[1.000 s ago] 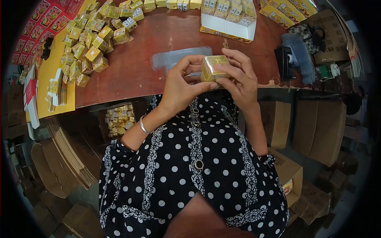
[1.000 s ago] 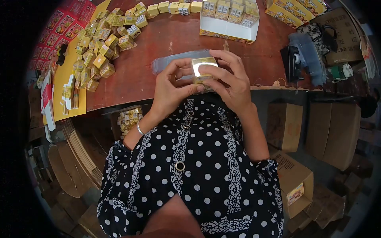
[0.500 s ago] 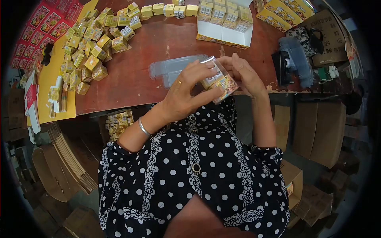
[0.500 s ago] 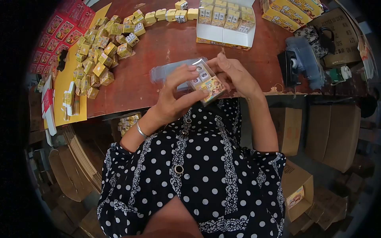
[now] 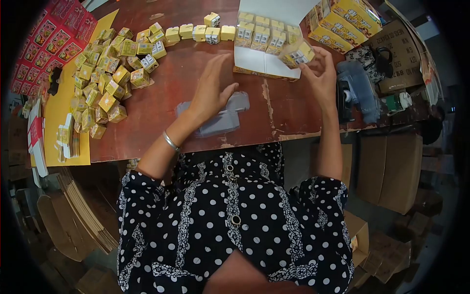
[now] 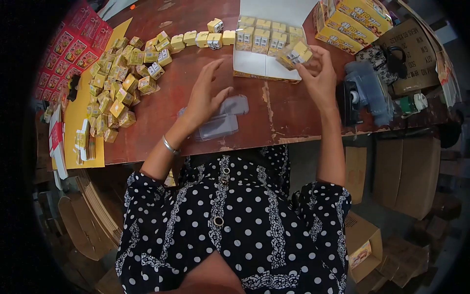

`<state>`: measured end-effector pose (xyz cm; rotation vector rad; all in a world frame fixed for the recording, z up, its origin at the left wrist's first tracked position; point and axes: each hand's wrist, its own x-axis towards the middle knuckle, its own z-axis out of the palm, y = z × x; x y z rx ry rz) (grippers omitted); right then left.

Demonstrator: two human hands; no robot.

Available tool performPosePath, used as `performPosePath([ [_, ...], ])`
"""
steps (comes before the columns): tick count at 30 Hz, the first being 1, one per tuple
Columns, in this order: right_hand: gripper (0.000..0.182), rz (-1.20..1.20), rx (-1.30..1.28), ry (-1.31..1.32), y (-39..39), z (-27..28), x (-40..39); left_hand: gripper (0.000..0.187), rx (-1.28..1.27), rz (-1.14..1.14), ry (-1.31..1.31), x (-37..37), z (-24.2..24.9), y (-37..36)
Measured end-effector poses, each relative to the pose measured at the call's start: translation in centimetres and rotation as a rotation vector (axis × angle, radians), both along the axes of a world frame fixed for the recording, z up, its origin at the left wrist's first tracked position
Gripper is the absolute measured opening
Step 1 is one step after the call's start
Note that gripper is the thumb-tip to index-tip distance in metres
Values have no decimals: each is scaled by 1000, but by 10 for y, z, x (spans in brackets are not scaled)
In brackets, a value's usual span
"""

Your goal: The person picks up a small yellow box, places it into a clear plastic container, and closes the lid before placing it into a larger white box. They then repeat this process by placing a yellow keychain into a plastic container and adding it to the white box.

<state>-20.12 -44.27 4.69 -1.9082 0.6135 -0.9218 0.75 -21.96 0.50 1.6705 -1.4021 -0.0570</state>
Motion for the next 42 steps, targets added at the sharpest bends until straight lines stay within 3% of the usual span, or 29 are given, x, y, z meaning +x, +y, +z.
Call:
performPosePath([
  [5, 51, 54, -161, 123, -5, -31, 58, 75, 140, 78, 365, 24, -33, -47],
  [10, 56, 123, -221, 174, -1, -49, 106, 85, 102, -148, 703, 31, -35, -72],
  [17, 58, 86, -453, 251, -3, -70, 122, 91, 90, -187, 761, 28, -30, -69],
  [20, 63, 67, -510, 303, -2, -69, 118, 91, 152, -94, 717, 33, -16, -47],
  [22, 67, 73, -486, 326, 1, -67, 116, 87, 365, -48, 364, 42, 4, -10],
  [23, 68, 82, -471, 355, 3, -65, 114, 87, 369, -39, 365, 44, 4, 8],
  [25, 69, 97, -454, 382, 5, -65, 113, 77, 546, -41, 57, 45, 4, 42],
  [28, 70, 111, -509, 359, 1, -65, 119, 70, 460, -9, -144, 33, -11, 72],
  [34, 66, 67, -576, 516, 18, -33, 114, 50, 488, 38, -76, 25, -27, 79],
  [36, 62, -38, -486, 477, 33, -12, 101, 45, 486, 74, -30, 23, -24, 77],
  [37, 56, -43, -497, 323, 38, -9, 95, 40, 480, 103, 7, 23, -23, 76],
  [42, 34, -15, -435, 127, 89, 3, 61, 30, 420, 88, 24, 30, -38, 71],
])
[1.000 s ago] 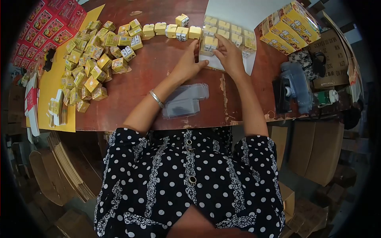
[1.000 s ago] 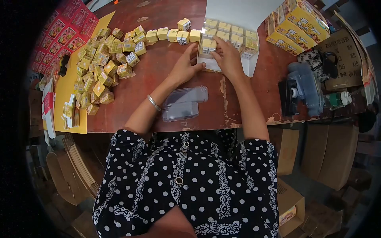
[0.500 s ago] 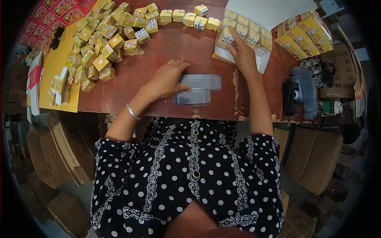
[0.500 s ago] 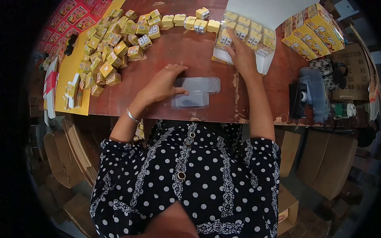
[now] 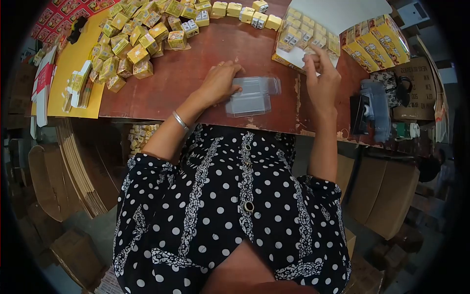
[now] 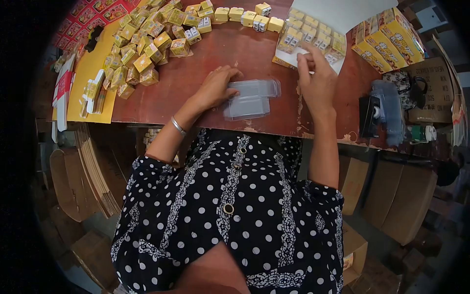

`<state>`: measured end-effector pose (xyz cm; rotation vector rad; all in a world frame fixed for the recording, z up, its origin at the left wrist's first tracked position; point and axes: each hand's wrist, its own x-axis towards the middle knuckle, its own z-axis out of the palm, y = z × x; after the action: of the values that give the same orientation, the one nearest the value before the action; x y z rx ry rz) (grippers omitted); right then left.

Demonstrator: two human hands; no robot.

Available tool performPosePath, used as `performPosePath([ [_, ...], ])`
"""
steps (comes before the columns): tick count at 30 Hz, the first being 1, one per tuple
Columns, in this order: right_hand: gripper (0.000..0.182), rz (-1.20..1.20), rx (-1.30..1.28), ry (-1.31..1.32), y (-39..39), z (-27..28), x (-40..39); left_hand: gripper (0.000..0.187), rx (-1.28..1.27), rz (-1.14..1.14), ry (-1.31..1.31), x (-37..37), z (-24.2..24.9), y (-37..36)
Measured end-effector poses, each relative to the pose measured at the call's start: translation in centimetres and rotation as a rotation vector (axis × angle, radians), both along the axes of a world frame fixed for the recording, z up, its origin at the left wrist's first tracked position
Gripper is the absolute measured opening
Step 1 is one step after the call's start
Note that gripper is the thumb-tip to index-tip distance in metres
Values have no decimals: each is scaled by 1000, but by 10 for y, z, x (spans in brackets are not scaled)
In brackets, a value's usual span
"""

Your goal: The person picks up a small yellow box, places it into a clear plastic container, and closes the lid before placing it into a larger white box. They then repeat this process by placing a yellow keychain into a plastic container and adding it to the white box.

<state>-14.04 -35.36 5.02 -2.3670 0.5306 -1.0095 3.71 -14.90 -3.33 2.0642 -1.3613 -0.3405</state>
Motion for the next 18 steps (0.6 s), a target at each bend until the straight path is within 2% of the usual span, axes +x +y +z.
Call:
performPosePath([
  [2, 21, 56, -9, 6, 17, -4, -10, 27, 20, -24, 48, 3, 1, -4],
  [4, 20, 81, 74, 22, 31, -11, -15, 24, 27, 9, 221, 5, 5, -5],
  [5, 20, 104, 160, 38, 37, -15, -16, 24, 24, 12, 219, 4, 4, -4],
  [9, 19, 121, 224, 43, 51, -32, -18, 17, -128, 33, 295, -1, 12, 3],
  [11, 23, 142, 455, -20, 62, -34, -17, 16, -183, 37, 354, -10, 23, 12],
  [15, 28, 220, 638, 25, 75, -20, -19, 10, -310, 5, 331, -27, 51, 31],
  [18, 31, 501, 998, 230, 69, -11, -26, 11, -388, 32, 322, -33, 60, 40],
])
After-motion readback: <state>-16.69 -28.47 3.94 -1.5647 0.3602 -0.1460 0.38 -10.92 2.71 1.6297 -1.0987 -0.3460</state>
